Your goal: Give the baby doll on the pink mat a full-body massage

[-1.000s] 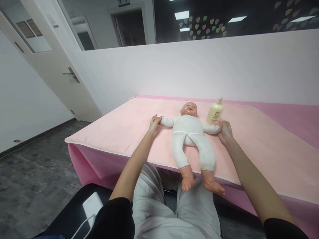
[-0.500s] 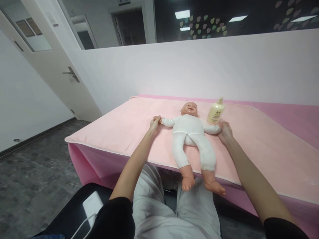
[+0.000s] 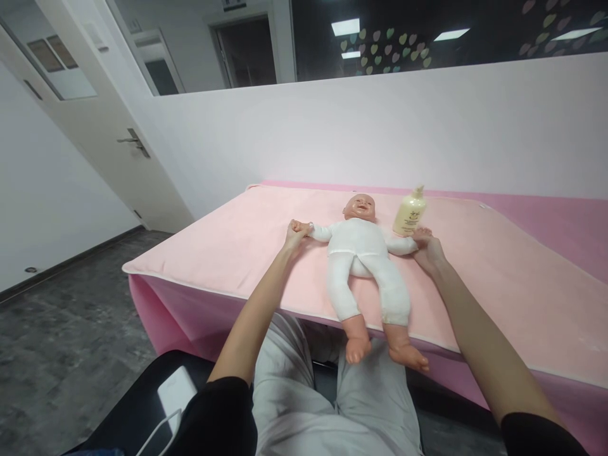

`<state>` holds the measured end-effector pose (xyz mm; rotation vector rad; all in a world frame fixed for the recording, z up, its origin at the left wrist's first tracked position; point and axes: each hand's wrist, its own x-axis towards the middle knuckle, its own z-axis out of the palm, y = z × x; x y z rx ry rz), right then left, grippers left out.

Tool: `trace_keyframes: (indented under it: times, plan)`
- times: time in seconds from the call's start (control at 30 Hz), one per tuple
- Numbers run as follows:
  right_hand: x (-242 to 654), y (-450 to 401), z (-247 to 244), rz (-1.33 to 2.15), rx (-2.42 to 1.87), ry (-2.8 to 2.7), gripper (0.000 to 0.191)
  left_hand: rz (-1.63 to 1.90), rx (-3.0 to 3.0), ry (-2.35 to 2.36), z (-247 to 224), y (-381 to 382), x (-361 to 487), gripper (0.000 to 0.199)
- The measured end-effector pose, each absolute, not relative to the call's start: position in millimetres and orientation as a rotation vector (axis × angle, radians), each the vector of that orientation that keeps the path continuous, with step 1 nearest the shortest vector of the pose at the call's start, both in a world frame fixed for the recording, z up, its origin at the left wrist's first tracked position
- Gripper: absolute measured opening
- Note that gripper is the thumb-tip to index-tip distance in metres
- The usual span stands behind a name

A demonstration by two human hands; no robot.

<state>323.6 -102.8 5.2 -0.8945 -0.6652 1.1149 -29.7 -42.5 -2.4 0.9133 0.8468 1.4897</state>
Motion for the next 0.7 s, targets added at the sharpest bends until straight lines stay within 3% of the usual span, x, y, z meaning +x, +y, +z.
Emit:
trace_keyframes:
  times: [0.1,0.23,0.47,0.7]
  plan:
    - [326.2,-100.9,2.8,1.128,-0.85,-0.69,0.018,1.444,0.899,0.822,-1.1,-45.1,-30.7,0.105]
    - [330.6,-97.7,-1.4,1.149,-0.828,-0.69,0.025,1.405,0.891,0.77,1.1,-46.2,-31.4,0.119]
    - [331.3,-100.6,-2.9,1.15,-0.966,-0.765,0.025,1.385,0.925,0.757,-0.3,-45.0,-32.3,0.104]
    - [324.9,-97.3,-2.9,1.03,-1.098,-0.628,0.015,1.393,0.966,0.743,-5.8,-39.0,-32.5,0.059]
